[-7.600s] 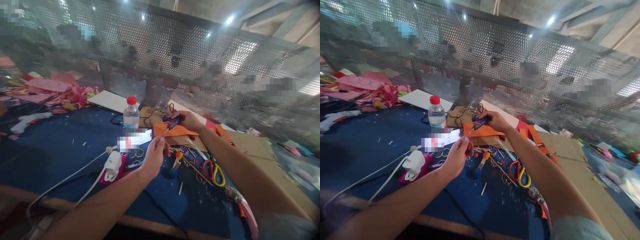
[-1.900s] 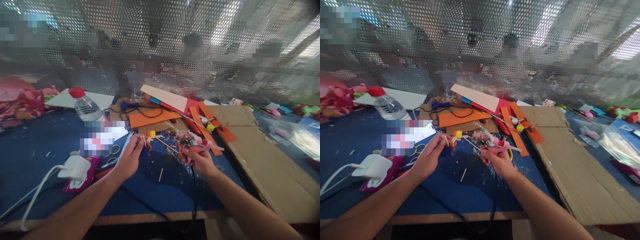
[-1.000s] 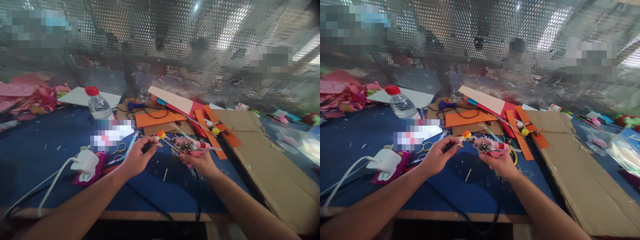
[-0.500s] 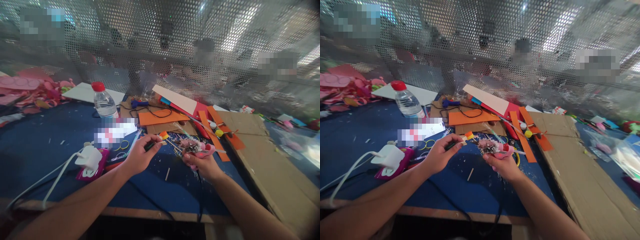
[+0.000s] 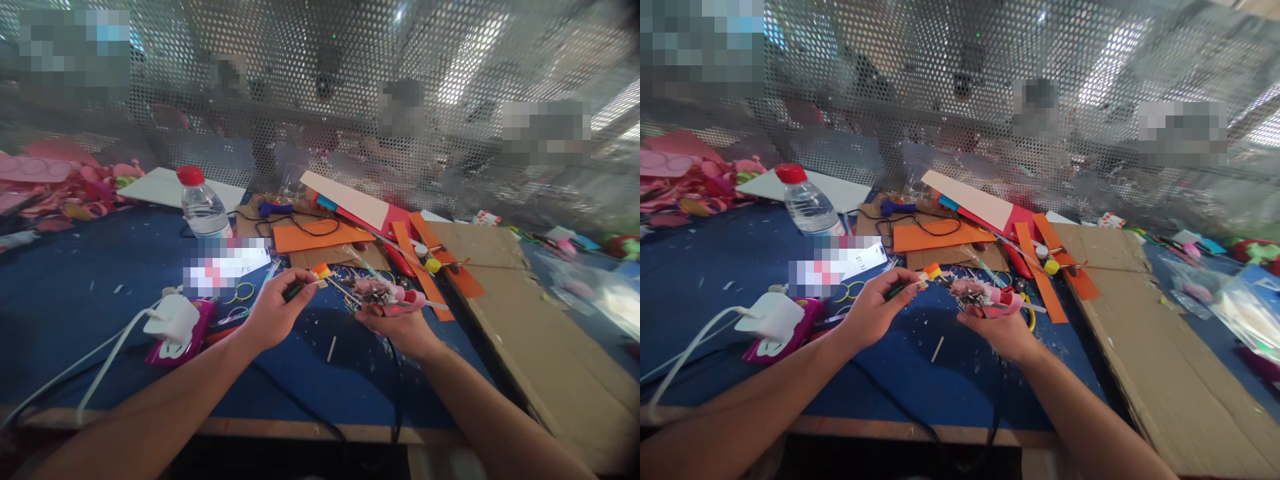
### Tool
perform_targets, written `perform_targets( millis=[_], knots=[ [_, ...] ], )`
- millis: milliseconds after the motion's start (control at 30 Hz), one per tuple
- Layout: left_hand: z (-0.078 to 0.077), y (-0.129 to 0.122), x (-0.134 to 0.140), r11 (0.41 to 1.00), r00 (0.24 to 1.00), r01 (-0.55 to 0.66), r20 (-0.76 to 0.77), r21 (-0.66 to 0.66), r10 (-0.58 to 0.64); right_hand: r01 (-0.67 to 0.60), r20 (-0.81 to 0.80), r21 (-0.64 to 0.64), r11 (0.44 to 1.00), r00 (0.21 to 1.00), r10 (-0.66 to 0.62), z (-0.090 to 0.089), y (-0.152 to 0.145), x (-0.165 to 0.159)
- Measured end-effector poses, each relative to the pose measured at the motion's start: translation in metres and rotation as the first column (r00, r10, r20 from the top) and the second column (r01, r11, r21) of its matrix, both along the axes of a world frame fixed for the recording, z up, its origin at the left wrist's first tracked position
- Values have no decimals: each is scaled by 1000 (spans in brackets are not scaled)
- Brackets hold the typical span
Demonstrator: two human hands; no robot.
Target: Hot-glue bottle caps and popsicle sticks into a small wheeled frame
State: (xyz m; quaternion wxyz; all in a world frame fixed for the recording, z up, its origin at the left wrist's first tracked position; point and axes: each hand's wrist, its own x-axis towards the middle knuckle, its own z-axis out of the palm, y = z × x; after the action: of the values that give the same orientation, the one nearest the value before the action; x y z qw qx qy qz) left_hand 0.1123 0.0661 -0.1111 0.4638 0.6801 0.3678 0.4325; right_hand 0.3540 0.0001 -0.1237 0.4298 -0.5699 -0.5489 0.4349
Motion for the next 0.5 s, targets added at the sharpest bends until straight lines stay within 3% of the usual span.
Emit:
perform_targets(
  millis=[167,333,500],
  knots=[
    [-1,1,-1,1000,1000,-7,-6,-1,7,43,-103,-48,998,994,-48,-5,1,0],
    [-4,2,0,999,1000,-24,15,-37,25,6,-263,-69,998,965,-24,-12,2,1],
    [-4,2,0,999,999,-25,22,-43,26,37,-300,-51,998,953,-50,-15,0,0]
  ],
)
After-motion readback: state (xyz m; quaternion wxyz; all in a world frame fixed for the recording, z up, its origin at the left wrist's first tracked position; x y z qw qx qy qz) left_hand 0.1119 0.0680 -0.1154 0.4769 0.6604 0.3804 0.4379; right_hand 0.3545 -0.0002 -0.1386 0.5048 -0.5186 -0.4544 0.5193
